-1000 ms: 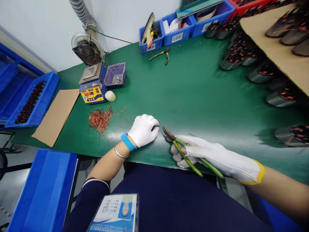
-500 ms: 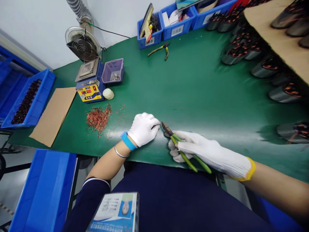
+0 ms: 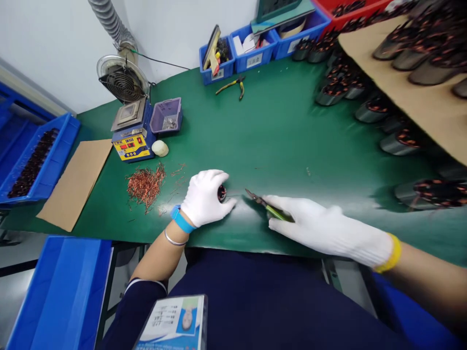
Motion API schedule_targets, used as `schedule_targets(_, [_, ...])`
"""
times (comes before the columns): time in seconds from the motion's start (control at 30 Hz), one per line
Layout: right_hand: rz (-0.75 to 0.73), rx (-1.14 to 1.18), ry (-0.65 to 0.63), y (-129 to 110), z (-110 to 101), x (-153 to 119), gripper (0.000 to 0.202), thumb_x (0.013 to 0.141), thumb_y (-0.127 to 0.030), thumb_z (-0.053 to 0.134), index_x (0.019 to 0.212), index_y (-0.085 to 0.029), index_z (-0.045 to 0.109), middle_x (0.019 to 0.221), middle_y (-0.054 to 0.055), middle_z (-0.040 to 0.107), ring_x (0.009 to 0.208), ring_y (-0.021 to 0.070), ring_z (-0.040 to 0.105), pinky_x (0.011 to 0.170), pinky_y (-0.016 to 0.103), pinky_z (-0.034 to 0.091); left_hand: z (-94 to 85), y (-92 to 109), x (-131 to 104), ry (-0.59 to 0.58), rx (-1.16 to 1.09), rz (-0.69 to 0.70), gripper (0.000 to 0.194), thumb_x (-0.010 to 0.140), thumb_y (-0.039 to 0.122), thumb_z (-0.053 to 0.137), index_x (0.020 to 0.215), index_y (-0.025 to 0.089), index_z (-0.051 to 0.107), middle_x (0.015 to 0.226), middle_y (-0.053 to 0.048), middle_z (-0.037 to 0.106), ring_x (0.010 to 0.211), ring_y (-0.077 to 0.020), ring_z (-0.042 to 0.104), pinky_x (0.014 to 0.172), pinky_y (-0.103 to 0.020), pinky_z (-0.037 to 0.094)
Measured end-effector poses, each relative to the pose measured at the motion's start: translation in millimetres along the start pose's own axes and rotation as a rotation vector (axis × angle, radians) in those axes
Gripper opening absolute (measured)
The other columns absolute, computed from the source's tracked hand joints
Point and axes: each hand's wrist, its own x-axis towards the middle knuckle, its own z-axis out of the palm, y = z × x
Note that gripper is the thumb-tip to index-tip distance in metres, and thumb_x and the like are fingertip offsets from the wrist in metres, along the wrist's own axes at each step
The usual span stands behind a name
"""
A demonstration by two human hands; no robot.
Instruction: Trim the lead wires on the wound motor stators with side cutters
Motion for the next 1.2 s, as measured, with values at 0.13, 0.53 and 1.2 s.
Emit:
schedule_targets(0.13, [-0.286, -0.602, 0.332, 6, -3, -3, 0.046, 0.093, -0.036, 0.050, 0.131, -0.013, 0.062, 0.108, 0.017, 0.067, 0.093, 0.0306, 0.062, 0.083, 0.043, 0.048, -11.6, -18, -1, 0.302, -0.248, -0.138, 0.049, 0.079, 0.041, 0.076, 0.120, 0.015, 0.065, 0.119, -0.014, 0.071, 0.107, -0.0258, 0.068, 0.097, -0.043, 0.056])
schedule_targets(0.53, [-0.448, -0.644, 0.127, -99, 15, 71, 0.026, 0.098, -0.028, 0.047, 0.105, -0.015, 0.068, 0.106, 0.015, 0.063, 0.088, 0.0266, 0.063, 0.073, 0.038, 0.047, 3.0, -38, 3, 0.560, -0.594, -0.417, 0.039, 0.085, 0.048, 0.071, 0.108, 0.016, 0.069, 0.107, -0.011, 0.076, 0.095, -0.0216, 0.073, 0.094, -0.038, 0.058])
schedule_targets(1.2, [0.087, -0.512, 0.827, 60, -156, 19, 0.042, 0.096, -0.045, 0.049, 0.113, -0.011, 0.068, 0.130, 0.023, 0.061, 0.127, 0.0411, 0.054, 0.096, 0.057, 0.040, 13.6, -25, 2, 0.395, -0.590, -0.364, 0.030, 0.085, 0.040, 0.069, 0.104, 0.017, 0.072, 0.102, -0.009, 0.075, 0.090, -0.0200, 0.072, 0.089, -0.036, 0.060])
